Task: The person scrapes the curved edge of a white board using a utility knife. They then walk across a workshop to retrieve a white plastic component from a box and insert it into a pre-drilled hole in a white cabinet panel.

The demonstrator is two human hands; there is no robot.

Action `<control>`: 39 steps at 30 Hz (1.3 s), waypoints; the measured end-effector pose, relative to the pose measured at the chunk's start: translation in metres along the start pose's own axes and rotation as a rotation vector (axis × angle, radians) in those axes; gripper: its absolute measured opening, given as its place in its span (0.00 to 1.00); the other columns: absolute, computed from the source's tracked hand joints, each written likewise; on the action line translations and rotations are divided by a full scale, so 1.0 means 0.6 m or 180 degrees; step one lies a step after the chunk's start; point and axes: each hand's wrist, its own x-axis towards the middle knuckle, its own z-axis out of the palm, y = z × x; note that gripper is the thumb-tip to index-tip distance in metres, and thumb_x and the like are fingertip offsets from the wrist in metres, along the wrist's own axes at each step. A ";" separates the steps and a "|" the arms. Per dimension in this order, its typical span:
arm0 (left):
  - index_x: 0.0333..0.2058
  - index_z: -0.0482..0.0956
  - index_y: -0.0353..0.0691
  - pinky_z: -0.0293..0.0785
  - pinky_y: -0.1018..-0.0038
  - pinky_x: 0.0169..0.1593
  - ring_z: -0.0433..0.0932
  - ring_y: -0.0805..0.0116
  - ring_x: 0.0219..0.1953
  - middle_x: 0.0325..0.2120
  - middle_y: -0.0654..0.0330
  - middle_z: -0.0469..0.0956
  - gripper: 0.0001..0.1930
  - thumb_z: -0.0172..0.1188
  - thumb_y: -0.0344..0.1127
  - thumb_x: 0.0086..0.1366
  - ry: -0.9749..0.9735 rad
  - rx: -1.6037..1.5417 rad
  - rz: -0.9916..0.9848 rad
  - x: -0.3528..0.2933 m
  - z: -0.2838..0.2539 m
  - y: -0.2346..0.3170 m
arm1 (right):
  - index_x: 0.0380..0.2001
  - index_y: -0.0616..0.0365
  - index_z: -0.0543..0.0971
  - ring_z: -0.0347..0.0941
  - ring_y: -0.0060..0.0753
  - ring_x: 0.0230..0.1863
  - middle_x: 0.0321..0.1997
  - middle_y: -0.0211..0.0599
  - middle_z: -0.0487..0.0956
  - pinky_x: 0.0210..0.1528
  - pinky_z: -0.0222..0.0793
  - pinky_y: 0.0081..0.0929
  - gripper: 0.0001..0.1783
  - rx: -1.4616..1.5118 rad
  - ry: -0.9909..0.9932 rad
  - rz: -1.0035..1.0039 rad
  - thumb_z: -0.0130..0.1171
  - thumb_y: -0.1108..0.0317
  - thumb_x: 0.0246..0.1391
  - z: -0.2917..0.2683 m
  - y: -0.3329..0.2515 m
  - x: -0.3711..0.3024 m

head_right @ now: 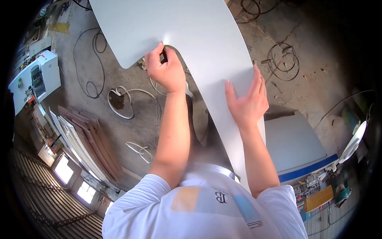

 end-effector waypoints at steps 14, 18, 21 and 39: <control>0.34 0.79 0.34 0.74 0.68 0.39 0.76 0.64 0.33 0.31 0.58 0.77 0.07 0.65 0.18 0.58 0.0304 -0.0399 -0.0048 -0.009 0.008 -0.022 | 0.66 0.59 0.67 0.78 0.49 0.53 0.55 0.43 0.79 0.47 0.76 0.41 0.45 -0.0049 -0.0064 0.0046 0.69 0.45 0.51 -0.001 0.007 -0.002; 0.33 0.79 0.34 0.74 0.67 0.37 0.77 0.60 0.33 0.29 0.58 0.78 0.07 0.64 0.16 0.57 0.0374 -0.0272 0.0063 -0.016 0.018 -0.006 | 0.66 0.59 0.66 0.78 0.50 0.54 0.57 0.45 0.78 0.48 0.76 0.43 0.45 -0.0044 -0.0141 0.0083 0.68 0.45 0.51 -0.005 0.001 -0.001; 0.33 0.80 0.36 0.74 0.70 0.32 0.78 0.64 0.31 0.29 0.57 0.81 0.09 0.64 0.14 0.56 -0.0290 -0.0798 0.0359 -0.019 -0.001 -0.003 | 0.66 0.59 0.66 0.77 0.51 0.55 0.58 0.46 0.77 0.49 0.76 0.43 0.45 -0.0149 -0.0053 -0.0014 0.67 0.46 0.52 -0.001 0.006 -0.001; 0.34 0.81 0.35 0.74 0.71 0.32 0.78 0.64 0.31 0.28 0.57 0.80 0.08 0.66 0.17 0.57 -0.0742 -0.0934 0.0290 0.003 -0.029 -0.025 | 0.66 0.61 0.66 0.76 0.52 0.58 0.59 0.47 0.76 0.55 0.73 0.44 0.44 -0.0129 -0.0149 0.0156 0.66 0.46 0.53 -0.010 0.008 0.001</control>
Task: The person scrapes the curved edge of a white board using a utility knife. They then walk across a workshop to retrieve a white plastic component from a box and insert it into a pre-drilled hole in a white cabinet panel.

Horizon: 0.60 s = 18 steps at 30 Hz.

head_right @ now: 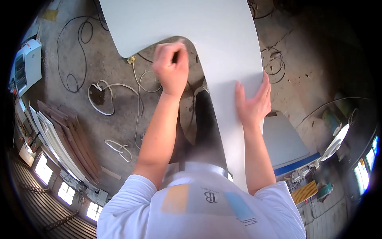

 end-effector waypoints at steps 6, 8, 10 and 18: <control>0.34 0.82 0.37 0.73 0.70 0.32 0.77 0.61 0.30 0.27 0.58 0.78 0.11 0.65 0.16 0.53 0.0723 0.0496 0.0004 -0.003 0.041 0.007 | 0.66 0.61 0.66 0.75 0.53 0.60 0.61 0.48 0.76 0.57 0.72 0.45 0.44 0.0024 0.0019 -0.0051 0.65 0.45 0.53 0.005 -0.001 -0.003; 0.34 0.82 0.37 0.73 0.69 0.31 0.77 0.61 0.30 0.27 0.58 0.78 0.10 0.65 0.16 0.54 0.0308 0.0339 0.0144 -0.008 0.030 0.017 | 0.66 0.61 0.66 0.75 0.53 0.60 0.61 0.48 0.76 0.57 0.72 0.45 0.44 -0.0030 0.0024 -0.0027 0.65 0.45 0.53 0.004 0.004 -0.003; 0.35 0.82 0.37 0.73 0.69 0.31 0.77 0.62 0.29 0.26 0.58 0.78 0.10 0.66 0.17 0.56 -0.0240 -0.0054 0.0062 -0.016 0.013 0.021 | 0.66 0.61 0.66 0.75 0.53 0.60 0.61 0.49 0.76 0.57 0.72 0.45 0.44 -0.0079 0.0033 -0.0009 0.65 0.45 0.53 0.003 0.006 -0.004; 0.34 0.82 0.38 0.73 0.70 0.30 0.76 0.64 0.28 0.26 0.58 0.78 0.10 0.65 0.16 0.56 0.0344 0.0070 0.0229 0.000 0.027 0.002 | 0.67 0.61 0.65 0.73 0.53 0.63 0.63 0.49 0.74 0.61 0.70 0.45 0.44 0.0068 -0.0006 -0.0031 0.64 0.45 0.55 0.001 -0.001 -0.003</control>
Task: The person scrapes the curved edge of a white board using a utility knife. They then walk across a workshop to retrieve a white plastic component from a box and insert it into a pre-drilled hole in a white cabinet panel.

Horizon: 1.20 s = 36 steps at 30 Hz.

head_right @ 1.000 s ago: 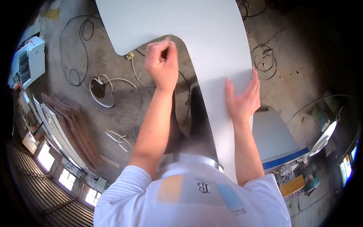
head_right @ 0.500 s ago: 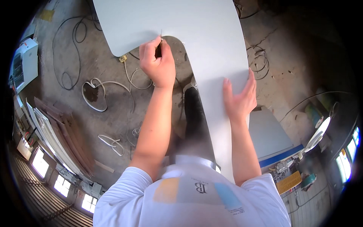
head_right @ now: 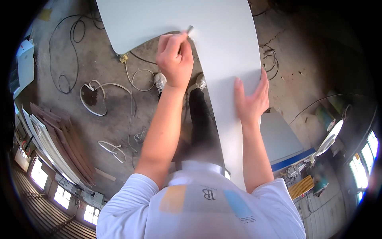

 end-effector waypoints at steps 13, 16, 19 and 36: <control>0.41 0.76 0.40 0.85 0.66 0.41 0.82 0.66 0.36 0.35 0.60 0.79 0.07 0.61 0.22 0.67 -0.0894 -0.3228 -0.4707 -0.186 -0.249 0.037 | 0.70 0.48 0.66 0.45 0.38 0.81 0.78 0.32 0.59 0.80 0.35 0.51 0.47 -0.0865 -0.0086 -0.2297 0.57 0.30 0.56 0.080 -0.160 0.217; 0.41 0.75 0.42 0.84 0.63 0.40 0.81 0.67 0.36 0.34 0.61 0.79 0.03 0.59 0.30 0.70 -0.0635 -0.3425 -0.5750 -0.257 -0.290 0.068 | 0.73 0.47 0.62 0.42 0.43 0.82 0.79 0.41 0.56 0.80 0.36 0.54 0.50 -0.0960 -0.0536 -0.2570 0.65 0.36 0.53 0.095 -0.244 0.254; 0.43 0.74 0.44 0.81 0.62 0.38 0.80 0.66 0.36 0.34 0.62 0.78 0.05 0.57 0.36 0.72 -0.0981 -0.2945 -0.6590 -0.319 -0.332 0.093 | 0.74 0.50 0.60 0.43 0.36 0.82 0.80 0.33 0.55 0.81 0.34 0.50 0.47 -0.1006 -0.0295 -0.2893 0.53 0.32 0.61 0.127 -0.224 0.219; 0.54 0.73 0.37 0.69 0.80 0.30 0.72 0.77 0.28 0.36 0.62 0.77 0.15 0.46 0.38 0.78 -0.2894 -0.2024 -0.3364 -0.148 -0.306 -0.018 | 0.41 0.52 0.85 0.77 0.34 0.59 0.50 0.31 0.84 0.71 0.65 0.46 0.12 0.0109 -0.1665 -0.0886 0.64 0.61 0.57 0.004 0.035 -0.510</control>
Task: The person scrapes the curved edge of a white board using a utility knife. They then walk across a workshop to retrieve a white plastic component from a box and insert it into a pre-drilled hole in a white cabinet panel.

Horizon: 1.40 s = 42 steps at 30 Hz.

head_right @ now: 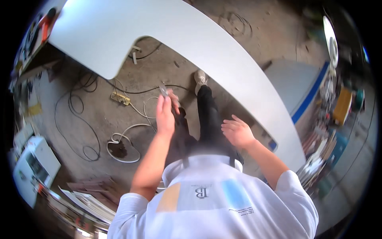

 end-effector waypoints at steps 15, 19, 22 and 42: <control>0.46 0.79 0.35 0.76 0.79 0.34 0.79 0.76 0.36 0.38 0.62 0.81 0.09 0.54 0.33 0.75 -0.1257 0.1720 -0.0558 -0.123 0.048 -0.145 | 0.40 0.54 0.83 0.82 0.44 0.47 0.44 0.38 0.85 0.49 0.78 0.37 0.10 0.0017 0.2650 0.2336 0.68 0.72 0.53 0.065 -0.042 -0.328; 0.50 0.80 0.35 0.76 0.79 0.37 0.80 0.76 0.39 0.40 0.62 0.82 0.12 0.56 0.34 0.74 -0.1492 0.1601 -0.0888 -0.231 0.079 -0.245 | 0.51 0.49 0.81 0.79 0.48 0.54 0.52 0.42 0.83 0.55 0.75 0.41 0.16 -0.0519 0.2943 0.3251 0.63 0.59 0.62 0.089 0.115 -0.509; 0.53 0.80 0.35 0.77 0.79 0.38 0.80 0.76 0.39 0.41 0.62 0.82 0.14 0.56 0.34 0.74 -0.1466 0.1688 -0.0713 -0.297 0.115 -0.327 | 0.60 0.46 0.75 0.73 0.49 0.62 0.61 0.44 0.78 0.62 0.69 0.44 0.25 -0.0768 0.2862 0.3623 0.58 0.48 0.65 0.110 0.282 -0.644; 0.48 0.77 0.41 0.74 0.72 0.33 0.79 0.63 0.47 0.43 0.61 0.80 0.08 0.51 0.33 0.76 -0.0831 -0.0664 -0.1441 -0.618 0.297 -0.548 | 0.56 0.51 0.78 0.65 0.45 0.66 0.61 0.38 0.76 0.69 0.58 0.43 0.33 -0.0612 0.3137 0.3258 0.58 0.37 0.59 0.151 0.424 -0.733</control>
